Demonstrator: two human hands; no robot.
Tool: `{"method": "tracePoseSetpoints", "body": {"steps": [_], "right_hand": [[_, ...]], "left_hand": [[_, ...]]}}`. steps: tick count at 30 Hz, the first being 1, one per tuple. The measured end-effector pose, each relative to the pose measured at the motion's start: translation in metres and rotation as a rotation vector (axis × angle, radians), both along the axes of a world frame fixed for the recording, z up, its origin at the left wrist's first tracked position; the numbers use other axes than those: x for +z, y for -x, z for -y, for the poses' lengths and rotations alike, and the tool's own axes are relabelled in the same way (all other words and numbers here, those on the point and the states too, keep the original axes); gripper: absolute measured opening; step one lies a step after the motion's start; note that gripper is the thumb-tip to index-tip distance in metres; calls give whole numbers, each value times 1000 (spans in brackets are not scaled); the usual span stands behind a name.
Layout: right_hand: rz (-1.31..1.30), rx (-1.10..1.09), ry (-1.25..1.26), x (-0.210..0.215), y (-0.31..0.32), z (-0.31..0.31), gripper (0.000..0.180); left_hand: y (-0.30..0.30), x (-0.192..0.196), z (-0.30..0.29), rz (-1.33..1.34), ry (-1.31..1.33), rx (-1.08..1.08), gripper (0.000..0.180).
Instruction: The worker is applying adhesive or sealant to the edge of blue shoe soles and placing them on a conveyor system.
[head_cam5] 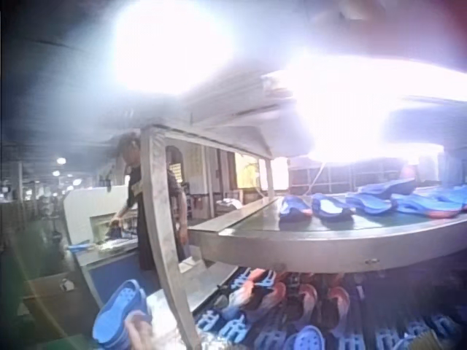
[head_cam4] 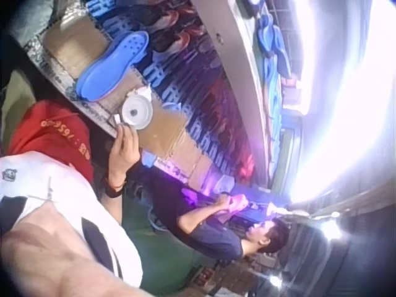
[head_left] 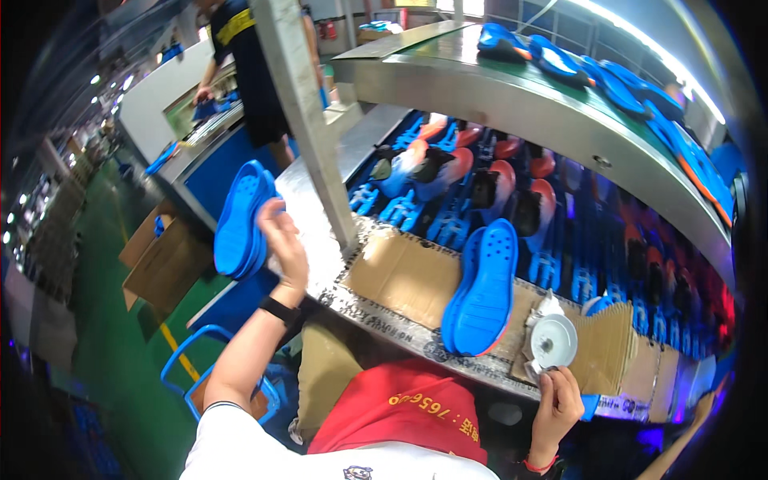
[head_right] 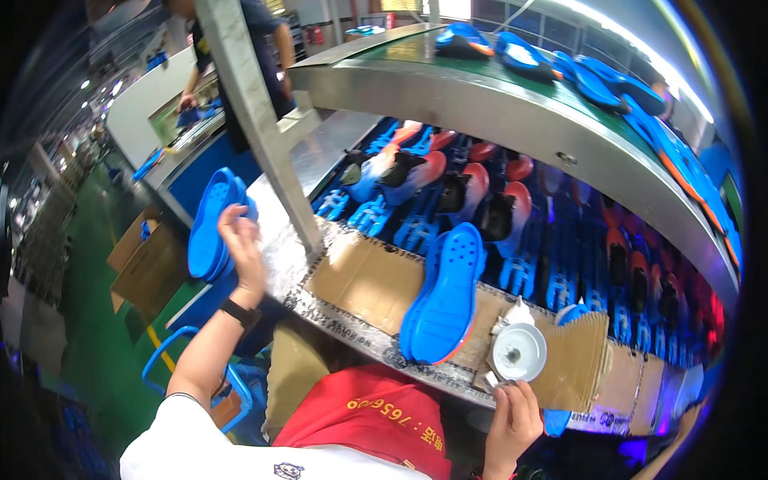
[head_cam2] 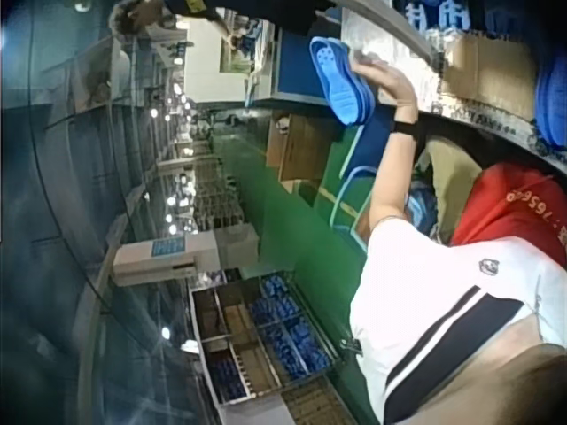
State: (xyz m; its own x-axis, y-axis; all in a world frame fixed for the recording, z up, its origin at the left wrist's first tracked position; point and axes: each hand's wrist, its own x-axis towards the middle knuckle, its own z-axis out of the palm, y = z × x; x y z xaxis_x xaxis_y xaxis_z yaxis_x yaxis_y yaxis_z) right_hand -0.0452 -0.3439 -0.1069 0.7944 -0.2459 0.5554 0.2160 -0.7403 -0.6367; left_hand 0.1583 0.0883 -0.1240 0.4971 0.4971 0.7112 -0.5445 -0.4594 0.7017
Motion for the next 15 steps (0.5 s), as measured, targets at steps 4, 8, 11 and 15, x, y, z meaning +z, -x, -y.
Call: {"method": "tracePoseSetpoints", "body": {"steps": [4,8,11,15], "right_hand": [[29,39,37,-4,-3,-5,8],[-3,70,-27,-9,-4,-11,7],[-43,41,0,-8,0,-16,7],[6,35,20,-10,2,-18,8]], "left_hand": [[19,-45,-193,-158,-68,1063,45],[59,-73,-299,-915,627,321,65],[65,-53,-253,-945,940,-150,66],[64,-33,-223,-911,867,-182,74]]}}
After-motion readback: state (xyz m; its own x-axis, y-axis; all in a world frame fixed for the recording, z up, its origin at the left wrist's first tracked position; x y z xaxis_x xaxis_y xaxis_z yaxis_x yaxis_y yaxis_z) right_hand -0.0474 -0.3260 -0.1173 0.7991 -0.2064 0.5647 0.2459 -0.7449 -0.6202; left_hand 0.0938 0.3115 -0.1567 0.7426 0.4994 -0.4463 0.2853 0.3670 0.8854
